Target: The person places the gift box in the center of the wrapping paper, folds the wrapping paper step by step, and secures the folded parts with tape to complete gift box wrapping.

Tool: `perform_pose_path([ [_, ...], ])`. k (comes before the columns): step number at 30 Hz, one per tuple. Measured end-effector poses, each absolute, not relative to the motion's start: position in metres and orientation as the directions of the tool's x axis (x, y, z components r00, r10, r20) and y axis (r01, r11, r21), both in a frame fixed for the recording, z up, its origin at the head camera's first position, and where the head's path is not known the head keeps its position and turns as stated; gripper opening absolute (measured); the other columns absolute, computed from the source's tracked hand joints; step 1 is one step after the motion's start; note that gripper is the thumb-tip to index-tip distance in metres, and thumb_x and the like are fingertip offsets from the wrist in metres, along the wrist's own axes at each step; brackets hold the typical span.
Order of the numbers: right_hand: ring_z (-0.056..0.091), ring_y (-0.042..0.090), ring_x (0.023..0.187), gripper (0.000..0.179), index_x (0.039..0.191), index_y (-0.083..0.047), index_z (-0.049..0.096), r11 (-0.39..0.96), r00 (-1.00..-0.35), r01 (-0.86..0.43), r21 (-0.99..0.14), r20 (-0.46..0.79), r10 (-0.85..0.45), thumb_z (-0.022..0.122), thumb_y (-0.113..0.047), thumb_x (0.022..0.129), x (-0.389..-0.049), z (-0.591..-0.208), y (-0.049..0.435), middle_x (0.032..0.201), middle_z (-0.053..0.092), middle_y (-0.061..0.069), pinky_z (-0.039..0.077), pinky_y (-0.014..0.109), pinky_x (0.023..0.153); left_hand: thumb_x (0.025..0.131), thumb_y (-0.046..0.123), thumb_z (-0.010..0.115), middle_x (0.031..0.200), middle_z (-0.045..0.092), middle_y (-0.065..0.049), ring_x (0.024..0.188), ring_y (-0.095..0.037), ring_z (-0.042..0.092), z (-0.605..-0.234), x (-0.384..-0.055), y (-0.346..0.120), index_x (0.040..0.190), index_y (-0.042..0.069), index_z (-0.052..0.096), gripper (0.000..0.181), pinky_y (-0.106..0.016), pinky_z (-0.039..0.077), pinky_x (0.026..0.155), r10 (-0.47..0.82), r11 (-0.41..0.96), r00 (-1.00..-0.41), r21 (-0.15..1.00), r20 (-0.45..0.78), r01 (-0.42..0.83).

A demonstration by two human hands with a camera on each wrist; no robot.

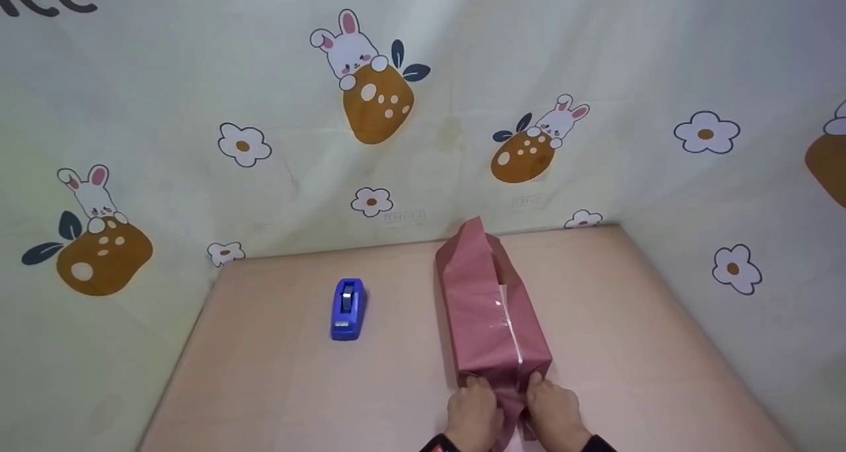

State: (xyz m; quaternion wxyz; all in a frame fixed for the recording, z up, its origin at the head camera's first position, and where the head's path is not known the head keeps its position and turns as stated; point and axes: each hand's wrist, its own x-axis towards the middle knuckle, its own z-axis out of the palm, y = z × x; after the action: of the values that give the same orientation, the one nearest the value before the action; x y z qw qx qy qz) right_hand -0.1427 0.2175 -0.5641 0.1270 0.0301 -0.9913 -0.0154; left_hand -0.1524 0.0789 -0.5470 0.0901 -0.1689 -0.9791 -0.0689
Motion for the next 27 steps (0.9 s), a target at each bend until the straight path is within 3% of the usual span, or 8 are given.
perform_pose_path([
  [3, 0.055, 0.025, 0.05, 0.038, 0.086, -0.001, 0.039, 0.997, -0.972, -0.064, -0.04, 0.231, -0.053, 0.07, -0.001, 0.065, -0.141, -0.568, 0.217, 0.068, 0.046, 0.01, 0.045, 0.037, 0.042, 0.077, 0.053, 0.066, 0.08, 0.054, -0.011, 0.067, -0.023, 0.059, -0.546, -0.151, 0.076, 0.094, -0.001, 0.056, 0.058, -0.03, 0.049, 0.055, 0.353, 0.905, -0.921, 0.189, 0.166, 0.381],
  [8, 0.052, 0.02, 0.052, 0.049, 0.097, -0.002, 0.04, 0.977, -0.974, -0.143, -0.158, 0.2, -0.11, 0.074, -0.001, 0.062, -0.137, -0.567, 0.223, 0.081, 0.046, 0.009, 0.043, 0.034, 0.043, 0.076, 0.074, 0.046, 0.093, 0.056, -0.014, 0.083, -0.025, 0.058, -0.549, -0.149, 0.067, 0.104, -0.002, 0.052, 0.081, -0.034, 0.05, 0.069, 0.42, 0.858, -0.89, 0.241, 0.177, 0.453],
  [12, 0.05, 0.015, 0.059, 0.044, 0.097, -0.003, 0.043, 0.955, -0.952, -0.25, -0.161, 0.219, -0.213, 0.073, -0.008, 0.065, -0.134, -0.561, 0.229, 0.087, 0.045, 0.007, 0.044, 0.03, 0.047, 0.082, 0.072, 0.034, 0.098, 0.057, -0.009, 0.089, -0.021, 0.055, -0.554, -0.151, 0.063, 0.107, 0.005, 0.052, 0.074, -0.033, 0.047, 0.075, 0.507, 0.809, -0.837, 0.221, 0.207, 0.545],
  [17, 0.05, 0.013, 0.077, 0.029, 0.096, -0.005, 0.047, 0.912, -0.928, -0.346, -0.218, 0.225, -0.299, 0.064, -0.009, 0.074, -0.133, -0.554, 0.237, 0.09, 0.045, 0.001, 0.049, 0.031, 0.061, 0.096, 0.054, 0.027, 0.099, 0.054, -0.006, 0.093, -0.019, 0.052, -0.556, -0.155, 0.061, 0.106, 0.009, 0.052, 0.052, -0.031, 0.045, 0.074, 0.614, 0.731, -0.764, 0.223, 0.196, 0.645],
  [20, 0.054, 0.018, 0.093, 0.031, 0.107, -0.001, 0.053, 0.853, -0.908, -0.416, -0.315, 0.196, -0.37, 0.063, -0.016, 0.081, -0.133, -0.549, 0.248, 0.102, 0.052, 0.004, 0.051, 0.034, 0.077, 0.1, 0.04, 0.031, 0.101, 0.052, -0.004, 0.095, -0.017, 0.051, -0.557, -0.157, 0.054, 0.106, 0.009, 0.053, 0.038, -0.03, 0.046, 0.077, 0.674, 0.687, -0.713, 0.189, 0.196, 0.702],
  [23, 0.054, 0.025, 0.107, 0.035, 0.116, 0.002, 0.058, 0.766, -0.884, -0.461, -0.447, 0.159, -0.44, 0.054, -0.023, 0.092, -0.134, -0.544, 0.264, 0.115, 0.057, 0.012, 0.048, 0.038, 0.089, 0.094, 0.027, 0.047, 0.107, 0.053, -0.004, 0.099, -0.015, 0.051, -0.56, -0.161, 0.043, 0.109, 0.01, 0.054, 0.024, -0.027, 0.046, 0.084, 0.75, 0.617, -0.625, 0.114, 0.217, 0.779],
  [27, 0.053, 0.025, 0.111, 0.029, 0.12, 0.0, 0.058, 0.685, -0.848, -0.512, -0.517, 0.181, -0.497, 0.046, -0.011, 0.095, -0.134, -0.546, 0.28, 0.118, 0.06, 0.012, 0.046, 0.036, 0.092, 0.072, 0.013, 0.067, 0.115, 0.051, -0.006, 0.102, -0.015, 0.052, -0.567, -0.165, 0.033, 0.113, 0.007, 0.055, 0.044, -0.023, 0.046, 0.088, 0.817, 0.534, -0.521, 0.017, 0.25, 0.845],
])
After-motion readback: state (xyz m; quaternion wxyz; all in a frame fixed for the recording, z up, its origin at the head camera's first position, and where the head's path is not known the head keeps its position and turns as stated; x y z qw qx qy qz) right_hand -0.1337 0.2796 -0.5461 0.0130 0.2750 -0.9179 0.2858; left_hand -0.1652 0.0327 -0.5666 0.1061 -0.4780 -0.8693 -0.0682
